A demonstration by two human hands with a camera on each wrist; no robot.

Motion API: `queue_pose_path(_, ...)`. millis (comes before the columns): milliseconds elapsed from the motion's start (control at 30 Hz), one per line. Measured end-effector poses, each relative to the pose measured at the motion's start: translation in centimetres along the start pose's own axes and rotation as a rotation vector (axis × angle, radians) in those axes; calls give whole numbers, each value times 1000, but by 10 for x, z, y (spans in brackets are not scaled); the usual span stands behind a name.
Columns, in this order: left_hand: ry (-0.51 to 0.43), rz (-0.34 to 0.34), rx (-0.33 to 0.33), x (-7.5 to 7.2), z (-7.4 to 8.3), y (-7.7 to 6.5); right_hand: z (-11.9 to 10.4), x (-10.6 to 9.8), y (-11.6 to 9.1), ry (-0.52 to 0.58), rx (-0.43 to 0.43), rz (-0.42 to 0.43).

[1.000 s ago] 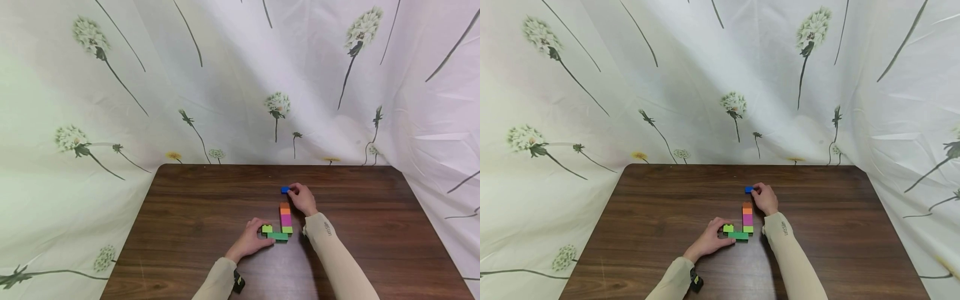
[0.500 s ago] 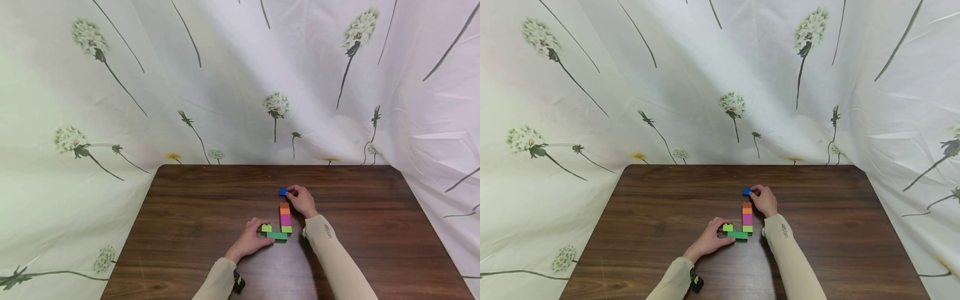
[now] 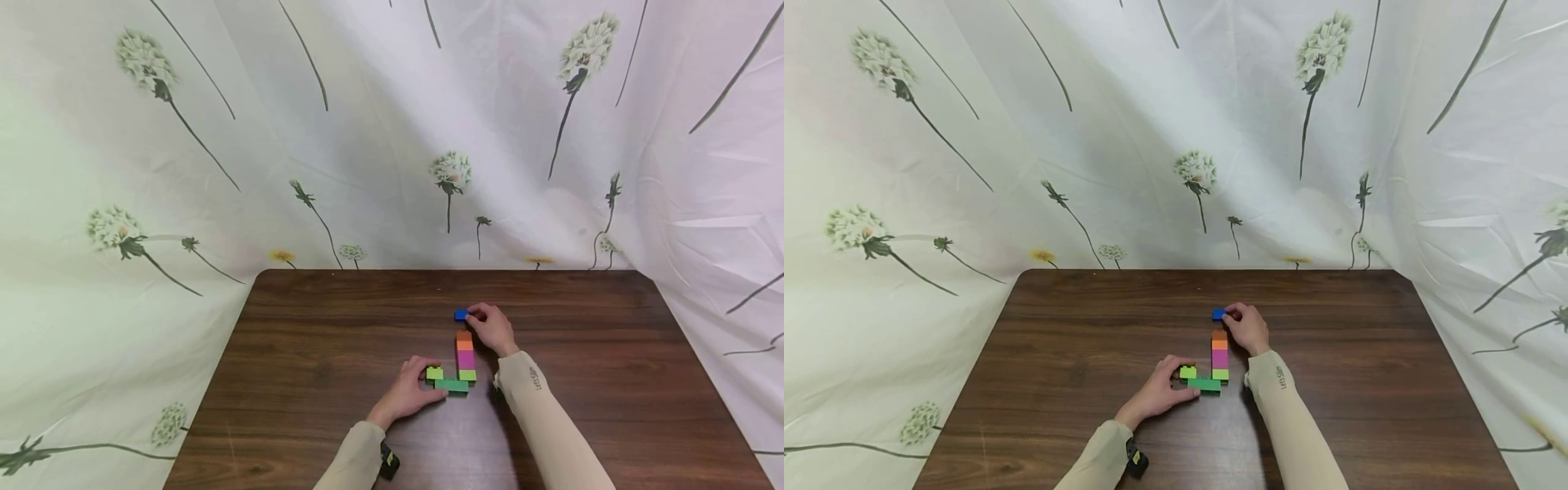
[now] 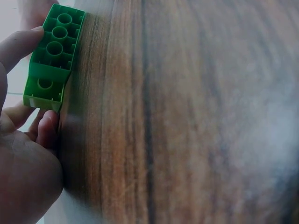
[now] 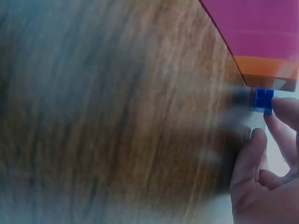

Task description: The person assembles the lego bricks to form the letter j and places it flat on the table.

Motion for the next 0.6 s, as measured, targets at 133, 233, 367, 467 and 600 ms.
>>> queue_pose_path(133, 7, -1, -5, 1, -1, 0, 3, 0, 2, 19, 1, -11)
queue_pose_path(233, 4, 1, -2, 1, -1, 0, 5, 0, 3, 23, 8, -12)
queue_pose_path(367, -9, 1, -8, 1, -1, 0, 6, 0, 3, 33, 14, -10)
queue_pose_path(467, -19, 6, -7, 2, -2, 1, 8, -1, 4, 43, 14, -9)
queue_pose_path(600, -27, 21, 6, 2, -3, 1, 13, -1, 5, 80, 14, -8)
Point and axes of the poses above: each hand's wrist, its own y-axis towards the middle knuckle, its own x-axis out of the palm, z = x × y, the point moved 4 cm from there along y, towards the middle knuckle, and after that the axes turned 6 degrees about -y, right-handed, at the moved point
